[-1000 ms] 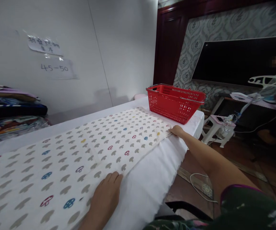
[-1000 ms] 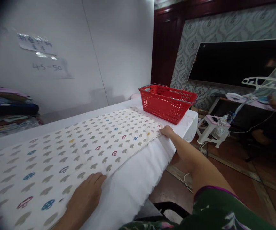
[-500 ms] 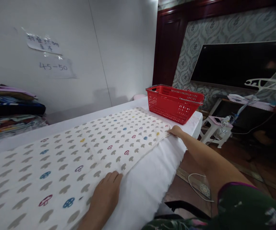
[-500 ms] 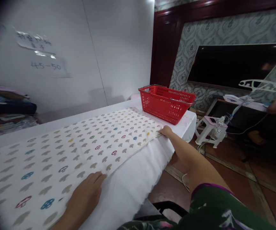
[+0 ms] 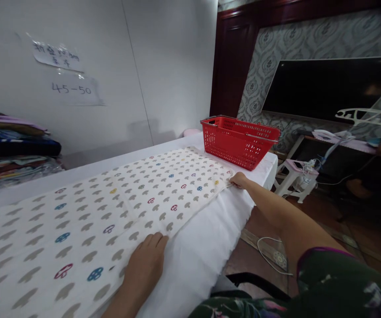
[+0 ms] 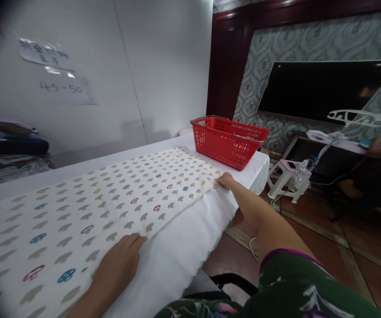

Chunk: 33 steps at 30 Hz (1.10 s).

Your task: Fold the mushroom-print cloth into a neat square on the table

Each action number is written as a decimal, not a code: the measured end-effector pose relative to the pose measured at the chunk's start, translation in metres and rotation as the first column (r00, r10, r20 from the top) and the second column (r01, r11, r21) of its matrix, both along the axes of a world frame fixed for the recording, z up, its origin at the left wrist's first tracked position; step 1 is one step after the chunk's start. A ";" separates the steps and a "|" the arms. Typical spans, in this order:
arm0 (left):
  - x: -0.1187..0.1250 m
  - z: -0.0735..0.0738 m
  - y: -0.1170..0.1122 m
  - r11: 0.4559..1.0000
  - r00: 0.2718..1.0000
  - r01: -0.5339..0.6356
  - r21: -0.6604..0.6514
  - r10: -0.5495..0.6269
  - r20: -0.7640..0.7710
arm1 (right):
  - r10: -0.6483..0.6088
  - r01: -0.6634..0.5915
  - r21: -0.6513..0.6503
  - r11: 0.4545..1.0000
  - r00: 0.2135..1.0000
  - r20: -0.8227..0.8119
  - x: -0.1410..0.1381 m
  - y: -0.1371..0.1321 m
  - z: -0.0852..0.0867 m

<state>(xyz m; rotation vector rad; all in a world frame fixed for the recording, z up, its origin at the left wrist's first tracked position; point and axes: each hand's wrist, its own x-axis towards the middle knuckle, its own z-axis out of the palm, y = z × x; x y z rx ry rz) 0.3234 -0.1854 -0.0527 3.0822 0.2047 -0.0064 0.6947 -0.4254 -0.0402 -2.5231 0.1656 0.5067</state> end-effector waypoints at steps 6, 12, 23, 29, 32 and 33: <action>-0.001 -0.003 0.002 1.000 0.999 0.011 0.004 -0.011 0.033 | -0.041 0.041 0.054 0.998 0.999 -0.003 0.002 -0.015 0.002; 0.000 -0.003 0.001 1.000 0.999 0.007 0.006 -0.007 0.052 | -0.065 0.067 0.099 0.993 0.998 -0.020 -0.003 -0.015 0.001; 0.001 0.001 0.000 1.000 1.000 -0.011 -0.019 0.011 -0.003 | -0.108 0.113 0.109 0.988 0.993 -0.054 0.000 -0.016 0.004; 0.000 0.003 -0.001 1.000 1.000 -0.006 -0.024 0.006 0.008 | -0.136 0.137 0.076 0.988 0.990 -0.025 0.007 -0.008 0.003; -0.001 0.003 -0.001 1.000 1.000 -0.002 -0.026 0.003 0.024 | -0.121 0.121 0.069 0.990 0.993 0.001 0.009 -0.006 0.001; -0.002 0.003 -0.001 1.000 1.000 -0.004 -0.029 0.005 0.027 | -0.114 0.112 0.066 0.991 0.993 0.016 0.009 -0.007 0.001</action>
